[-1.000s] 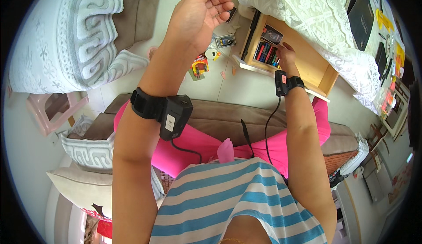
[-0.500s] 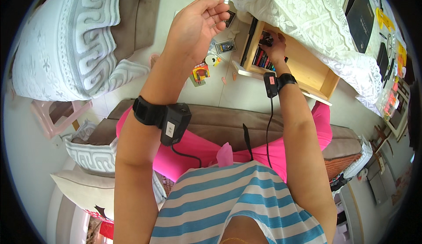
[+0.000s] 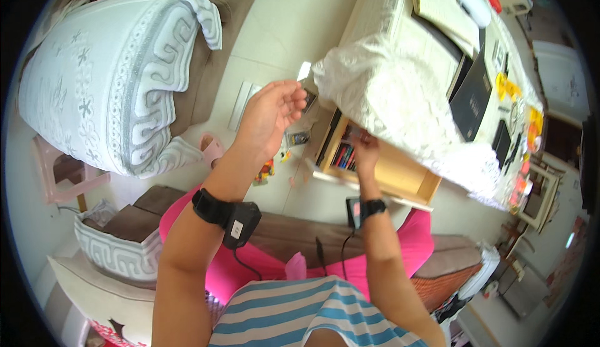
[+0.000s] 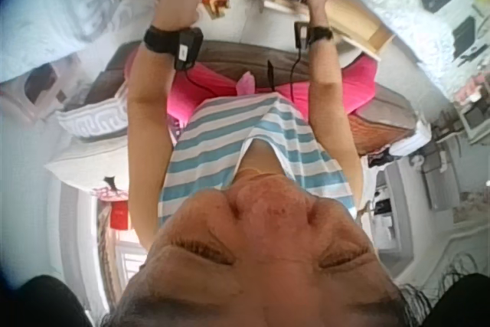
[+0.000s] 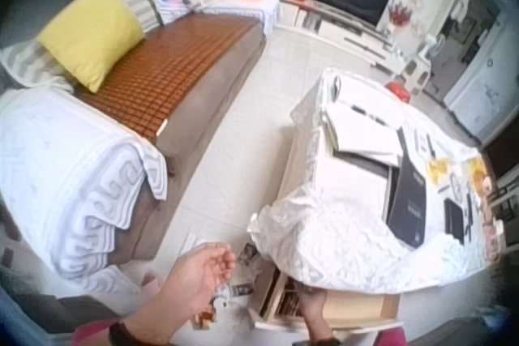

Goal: The person places objects into a drawer including batteries, small boxes, documents, and containers.

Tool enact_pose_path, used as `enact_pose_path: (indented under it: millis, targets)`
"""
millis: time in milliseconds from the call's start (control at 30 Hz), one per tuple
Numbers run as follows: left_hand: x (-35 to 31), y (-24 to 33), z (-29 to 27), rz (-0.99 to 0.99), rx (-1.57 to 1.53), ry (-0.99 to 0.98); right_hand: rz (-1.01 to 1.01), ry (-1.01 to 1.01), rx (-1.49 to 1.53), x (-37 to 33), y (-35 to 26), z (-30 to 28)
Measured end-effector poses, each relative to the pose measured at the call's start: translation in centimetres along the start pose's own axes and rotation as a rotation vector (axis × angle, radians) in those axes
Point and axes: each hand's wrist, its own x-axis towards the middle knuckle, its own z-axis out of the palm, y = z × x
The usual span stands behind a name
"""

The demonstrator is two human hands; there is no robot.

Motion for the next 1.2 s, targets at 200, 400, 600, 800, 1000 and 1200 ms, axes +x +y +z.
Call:
enact_pose_path:
  millis: [200,400,600,800,1000,1200]
  targets:
    - [-0.5,0.8,-0.9,-0.014,-0.061,0.077,-0.015,-0.32,0.307,-1.3,-5.4,6.4]
    - [-0.9,1.5,-2.4,-0.01,-0.157,0.077,0.234,-0.441,0.343,5.3,-2.9,14.7]
    - [0.2,2.3,-4.3,-0.062,-0.193,0.13,0.028,-0.174,-0.09,12.0,10.7,23.3]
    - [1.3,1.8,-7.0,-0.084,-0.23,0.213,-0.098,-0.215,-0.334,11.0,7.0,24.5]
    - [2.6,2.2,-8.8,-0.144,-0.186,0.309,0.109,-0.088,-0.69,9.8,1.5,24.4]
    - [2.6,3.0,-9.1,-0.144,-0.164,0.304,0.123,-0.162,-0.744,9.8,1.0,25.1]
